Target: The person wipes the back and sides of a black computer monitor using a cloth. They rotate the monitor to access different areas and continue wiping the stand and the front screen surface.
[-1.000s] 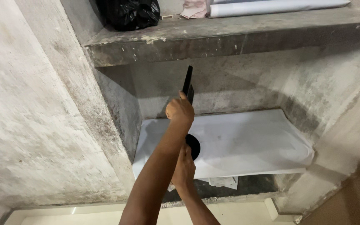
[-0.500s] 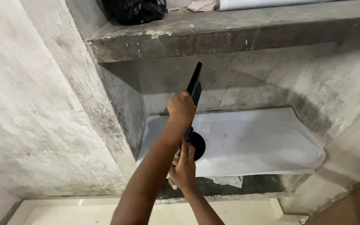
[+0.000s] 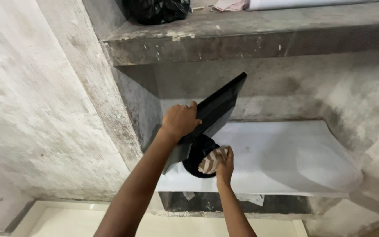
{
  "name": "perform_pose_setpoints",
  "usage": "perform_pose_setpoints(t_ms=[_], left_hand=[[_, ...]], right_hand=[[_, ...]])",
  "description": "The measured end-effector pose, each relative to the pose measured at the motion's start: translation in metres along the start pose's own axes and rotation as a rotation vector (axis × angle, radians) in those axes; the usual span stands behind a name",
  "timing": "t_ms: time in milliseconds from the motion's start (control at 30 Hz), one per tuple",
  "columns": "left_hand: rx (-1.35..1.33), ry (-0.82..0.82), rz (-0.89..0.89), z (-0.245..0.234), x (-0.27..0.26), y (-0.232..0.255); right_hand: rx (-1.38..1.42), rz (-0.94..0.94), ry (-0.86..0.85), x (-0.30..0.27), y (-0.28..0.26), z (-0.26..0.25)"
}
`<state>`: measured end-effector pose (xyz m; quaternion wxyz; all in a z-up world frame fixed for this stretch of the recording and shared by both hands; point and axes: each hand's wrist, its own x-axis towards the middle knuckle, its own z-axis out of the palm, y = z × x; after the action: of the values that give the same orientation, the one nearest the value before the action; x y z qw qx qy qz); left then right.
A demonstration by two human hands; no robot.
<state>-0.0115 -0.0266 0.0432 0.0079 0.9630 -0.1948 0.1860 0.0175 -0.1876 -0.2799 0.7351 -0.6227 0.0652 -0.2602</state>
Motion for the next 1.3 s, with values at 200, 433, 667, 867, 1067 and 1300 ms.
perform_pose_setpoints(t_ms=[200, 433, 667, 867, 1067, 1300], left_hand=[[-0.003, -0.033, 0.017, -0.001, -0.001, -0.002], [-0.045, -0.06, -0.002, -0.004, 0.002, 0.0], [-0.046, -0.032, 0.008, -0.003, 0.006, -0.006], [-0.032, -0.033, 0.024, 0.002, 0.006, -0.009], [-0.049, 0.015, 0.003, 0.001, 0.007, -0.009], [-0.027, -0.091, -0.045, -0.008, 0.001, 0.001]], right_hand=[[-0.855, -0.814, -0.003, -0.008, -0.031, 0.05], [-0.723, 0.14, -0.288, 0.006, -0.142, 0.044], [-0.978, -1.032, -0.006, -0.008, -0.059, 0.035], [-0.873, -0.381, -0.404, -0.009, -0.039, 0.034], [-0.722, -0.657, -0.246, 0.006, -0.022, 0.04], [-0.393, -0.294, -0.093, -0.04, -0.048, 0.041]])
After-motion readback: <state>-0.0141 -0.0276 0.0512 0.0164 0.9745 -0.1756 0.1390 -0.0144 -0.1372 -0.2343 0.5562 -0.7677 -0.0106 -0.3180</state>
